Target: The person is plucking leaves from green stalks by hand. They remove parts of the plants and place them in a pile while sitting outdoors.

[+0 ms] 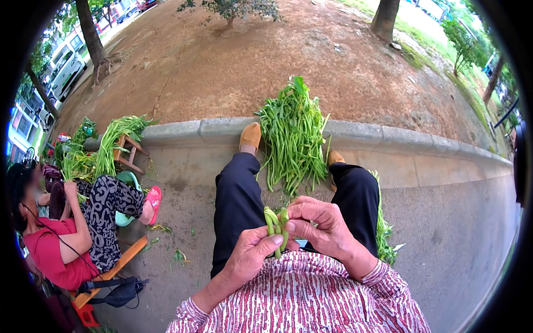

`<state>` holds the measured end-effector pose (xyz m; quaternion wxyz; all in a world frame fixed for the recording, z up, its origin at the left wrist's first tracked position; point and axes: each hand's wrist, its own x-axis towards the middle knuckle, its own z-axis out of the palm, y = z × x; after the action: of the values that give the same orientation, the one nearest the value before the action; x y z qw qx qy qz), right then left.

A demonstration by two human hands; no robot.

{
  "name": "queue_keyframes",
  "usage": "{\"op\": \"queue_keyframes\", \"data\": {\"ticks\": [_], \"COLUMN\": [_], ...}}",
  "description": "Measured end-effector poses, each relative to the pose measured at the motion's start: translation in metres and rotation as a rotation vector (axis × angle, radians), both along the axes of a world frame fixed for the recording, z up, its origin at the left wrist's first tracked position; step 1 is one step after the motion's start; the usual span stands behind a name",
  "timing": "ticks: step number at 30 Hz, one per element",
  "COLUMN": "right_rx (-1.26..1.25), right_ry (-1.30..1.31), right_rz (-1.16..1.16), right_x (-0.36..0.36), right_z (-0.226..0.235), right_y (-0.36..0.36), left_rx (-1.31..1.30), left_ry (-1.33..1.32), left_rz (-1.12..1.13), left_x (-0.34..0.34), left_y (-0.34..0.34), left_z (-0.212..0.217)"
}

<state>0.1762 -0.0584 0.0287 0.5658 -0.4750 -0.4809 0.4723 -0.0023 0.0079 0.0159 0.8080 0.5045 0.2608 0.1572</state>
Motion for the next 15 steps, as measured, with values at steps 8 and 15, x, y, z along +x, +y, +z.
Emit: {"op": "queue_keyframes", "data": {"ticks": [8,15], "right_rx": [0.175,-0.022], "right_ry": [-0.273,-0.170], "right_rz": [-0.092,-0.052], "right_x": [-0.0030,-0.0059], "right_z": [0.0054,0.0112], "right_y": [-0.0001,-0.0012], "left_rx": [0.060,0.168], "left_ry": [0.022,0.064], "left_rz": [-0.073,-0.119], "left_x": [0.0009,0.0011], "left_y": [-0.0004,0.0001], "left_z": [0.0021,0.0019]}}
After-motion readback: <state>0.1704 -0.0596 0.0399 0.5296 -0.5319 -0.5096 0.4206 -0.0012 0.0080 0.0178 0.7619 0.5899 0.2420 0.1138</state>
